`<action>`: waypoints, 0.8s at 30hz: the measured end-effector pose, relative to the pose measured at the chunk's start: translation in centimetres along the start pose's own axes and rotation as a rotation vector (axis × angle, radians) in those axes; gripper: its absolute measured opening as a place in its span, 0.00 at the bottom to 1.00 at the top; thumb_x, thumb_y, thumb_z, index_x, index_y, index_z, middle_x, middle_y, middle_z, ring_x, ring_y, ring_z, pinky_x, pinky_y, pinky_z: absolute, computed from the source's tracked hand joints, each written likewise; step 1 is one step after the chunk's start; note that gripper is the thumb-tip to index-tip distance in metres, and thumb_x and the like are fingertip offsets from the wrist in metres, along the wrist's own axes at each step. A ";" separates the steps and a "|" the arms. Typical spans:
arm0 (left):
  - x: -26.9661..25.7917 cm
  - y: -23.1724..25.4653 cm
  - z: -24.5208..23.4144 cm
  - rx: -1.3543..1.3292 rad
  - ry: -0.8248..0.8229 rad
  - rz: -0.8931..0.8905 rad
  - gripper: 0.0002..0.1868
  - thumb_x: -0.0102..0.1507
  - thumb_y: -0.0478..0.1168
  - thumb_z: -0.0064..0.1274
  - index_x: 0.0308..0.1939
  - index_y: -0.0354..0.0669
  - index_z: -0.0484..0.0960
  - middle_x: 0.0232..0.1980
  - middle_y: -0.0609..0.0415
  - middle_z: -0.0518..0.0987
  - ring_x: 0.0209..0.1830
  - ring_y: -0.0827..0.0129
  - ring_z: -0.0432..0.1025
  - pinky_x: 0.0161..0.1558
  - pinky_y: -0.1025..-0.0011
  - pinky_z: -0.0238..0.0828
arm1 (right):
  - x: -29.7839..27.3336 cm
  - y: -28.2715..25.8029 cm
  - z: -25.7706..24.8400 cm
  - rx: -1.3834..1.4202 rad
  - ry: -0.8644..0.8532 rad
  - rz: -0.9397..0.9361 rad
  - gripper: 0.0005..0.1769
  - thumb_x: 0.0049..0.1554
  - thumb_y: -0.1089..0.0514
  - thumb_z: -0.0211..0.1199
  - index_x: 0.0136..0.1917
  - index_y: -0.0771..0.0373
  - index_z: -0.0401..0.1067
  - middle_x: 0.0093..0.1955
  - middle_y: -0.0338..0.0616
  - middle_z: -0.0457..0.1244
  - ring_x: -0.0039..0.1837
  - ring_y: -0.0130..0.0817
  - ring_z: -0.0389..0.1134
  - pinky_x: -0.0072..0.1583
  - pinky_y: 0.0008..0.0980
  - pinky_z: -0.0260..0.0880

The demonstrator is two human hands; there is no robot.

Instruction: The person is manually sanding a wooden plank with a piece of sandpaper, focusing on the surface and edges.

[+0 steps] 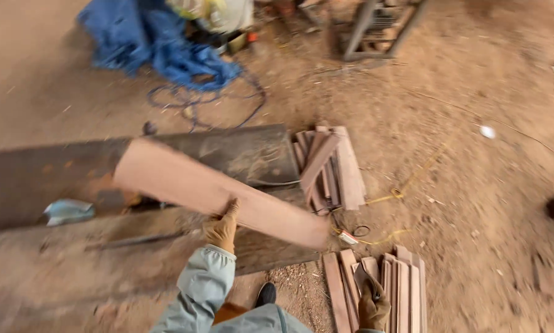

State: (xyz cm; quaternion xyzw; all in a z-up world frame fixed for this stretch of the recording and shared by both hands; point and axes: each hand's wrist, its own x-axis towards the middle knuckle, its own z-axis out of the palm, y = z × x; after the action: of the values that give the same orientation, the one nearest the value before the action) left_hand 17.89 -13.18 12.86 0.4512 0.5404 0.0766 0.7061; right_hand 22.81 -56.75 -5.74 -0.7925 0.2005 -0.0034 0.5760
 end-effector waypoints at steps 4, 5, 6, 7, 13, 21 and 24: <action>3.9 -9.6 -4.6 -0.559 0.179 -0.149 0.22 0.59 0.50 0.67 0.50 0.42 0.81 0.46 0.51 0.78 0.39 0.65 0.71 0.39 0.63 0.75 | 1.3 0.0 3.4 0.083 -0.168 -0.117 0.13 0.63 0.61 0.64 0.59 0.69 0.79 0.50 0.52 0.73 0.47 0.37 0.73 0.50 0.29 0.74; 5.5 -12.9 -5.4 -0.574 0.198 -0.151 0.22 0.59 0.50 0.67 0.50 0.42 0.81 0.46 0.51 0.78 0.39 0.65 0.71 0.39 0.63 0.75 | 1.4 -0.1 3.9 0.073 -0.190 -0.118 0.13 0.63 0.61 0.64 0.59 0.69 0.79 0.50 0.52 0.73 0.47 0.37 0.73 0.50 0.29 0.74; 7.0 -16.1 -6.1 -0.705 0.166 -0.264 0.24 0.60 0.54 0.65 0.50 0.42 0.80 0.46 0.49 0.76 0.39 0.63 0.70 0.40 0.63 0.75 | 1.5 -0.2 4.4 0.078 -0.237 -0.140 0.13 0.63 0.60 0.64 0.59 0.68 0.79 0.51 0.51 0.73 0.49 0.35 0.73 0.51 0.27 0.74; 8.6 -19.2 -6.4 -0.835 0.122 -0.374 0.25 0.61 0.57 0.64 0.51 0.43 0.79 0.45 0.47 0.75 0.40 0.62 0.68 0.41 0.64 0.76 | 1.9 -0.5 4.9 0.084 -0.277 -0.166 0.13 0.63 0.59 0.65 0.58 0.68 0.79 0.52 0.49 0.73 0.51 0.32 0.73 0.53 0.25 0.73; 5.8 -16.4 -4.0 -0.917 0.183 -0.361 0.24 0.61 0.50 0.61 0.59 0.47 0.78 0.49 0.51 0.76 0.42 0.63 0.68 0.39 0.66 0.78 | 2.7 0.4 6.0 -0.050 -0.383 -0.181 0.14 0.62 0.59 0.66 0.59 0.68 0.79 0.52 0.49 0.73 0.50 0.32 0.72 0.51 0.25 0.71; 2.1 -15.6 -9.2 0.005 -0.094 -0.337 0.18 0.64 0.46 0.58 0.54 0.41 0.86 0.41 0.50 0.86 0.27 0.66 0.76 0.25 0.71 0.70 | 2.8 0.8 5.7 -0.153 -0.404 -0.195 0.14 0.62 0.58 0.65 0.59 0.68 0.78 0.52 0.49 0.73 0.50 0.32 0.72 0.51 0.26 0.71; 3.6 -17.3 -13.6 0.204 -0.086 -0.095 0.14 0.64 0.43 0.58 0.51 0.44 0.88 0.42 0.51 0.89 0.28 0.70 0.77 0.27 0.73 0.70 | 1.3 0.2 6.5 -0.152 -0.355 -0.116 0.14 0.62 0.58 0.66 0.59 0.67 0.79 0.52 0.49 0.73 0.50 0.33 0.73 0.49 0.27 0.71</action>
State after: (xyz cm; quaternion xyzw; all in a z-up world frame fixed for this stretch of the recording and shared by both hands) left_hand 1.48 -13.53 -2.19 0.4973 0.5354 -0.0320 0.6819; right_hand 25.51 -51.29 -8.39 -0.8321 0.0492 0.1184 0.5395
